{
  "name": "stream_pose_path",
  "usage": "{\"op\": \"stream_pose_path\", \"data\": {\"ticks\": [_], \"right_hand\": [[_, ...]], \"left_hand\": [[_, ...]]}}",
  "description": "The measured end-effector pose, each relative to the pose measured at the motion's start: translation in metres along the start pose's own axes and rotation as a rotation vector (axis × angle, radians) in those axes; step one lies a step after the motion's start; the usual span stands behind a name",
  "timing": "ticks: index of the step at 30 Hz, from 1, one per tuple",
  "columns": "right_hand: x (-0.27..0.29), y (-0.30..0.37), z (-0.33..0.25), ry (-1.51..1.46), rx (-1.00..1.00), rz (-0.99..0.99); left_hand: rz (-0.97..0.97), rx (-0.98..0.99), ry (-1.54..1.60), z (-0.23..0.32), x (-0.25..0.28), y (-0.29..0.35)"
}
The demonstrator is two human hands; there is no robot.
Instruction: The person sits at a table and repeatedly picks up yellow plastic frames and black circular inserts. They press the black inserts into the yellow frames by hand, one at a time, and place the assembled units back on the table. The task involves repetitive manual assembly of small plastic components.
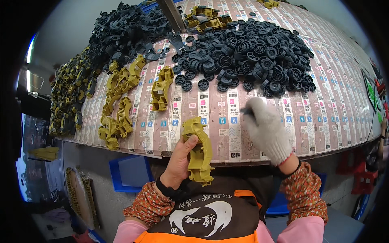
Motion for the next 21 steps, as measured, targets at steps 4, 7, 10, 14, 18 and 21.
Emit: {"op": "stream_pose_path", "data": {"ticks": [4,7,10,14,18,21], "right_hand": [[-0.03,0.029,-0.026,-0.423,-0.213,-0.068],[-0.037,0.034,-0.038,-0.367,-0.207,-0.043],[-0.038,0.04,-0.048,-0.341,-0.164,-0.021],[-0.041,0.047,-0.052,-0.316,-0.139,-0.011],[-0.038,0.051,-0.056,-0.261,-0.122,-0.037],[-0.034,0.057,-0.062,-0.142,-0.054,-0.037]], "left_hand": [[-0.059,-0.028,-0.057,-0.004,-0.011,0.007],[-0.073,-0.097,-0.155,-0.007,-0.015,0.011],[-0.083,-0.168,-0.194,-0.008,-0.022,0.014],[-0.06,-0.23,-0.278,-0.009,-0.019,0.014],[-0.09,-0.337,-0.511,-0.006,-0.024,0.017],[-0.157,-0.348,-0.616,-0.007,-0.026,0.019]]}}
Point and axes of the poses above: each hand's wrist, its own y-axis away from the middle knuckle, its own x-axis out of the back of the hand, z = x × y, the point moved 4 cm from there along -y, towards the middle knuckle, and after that the axes turned 7 degrees about z, right-handed, at the moved point
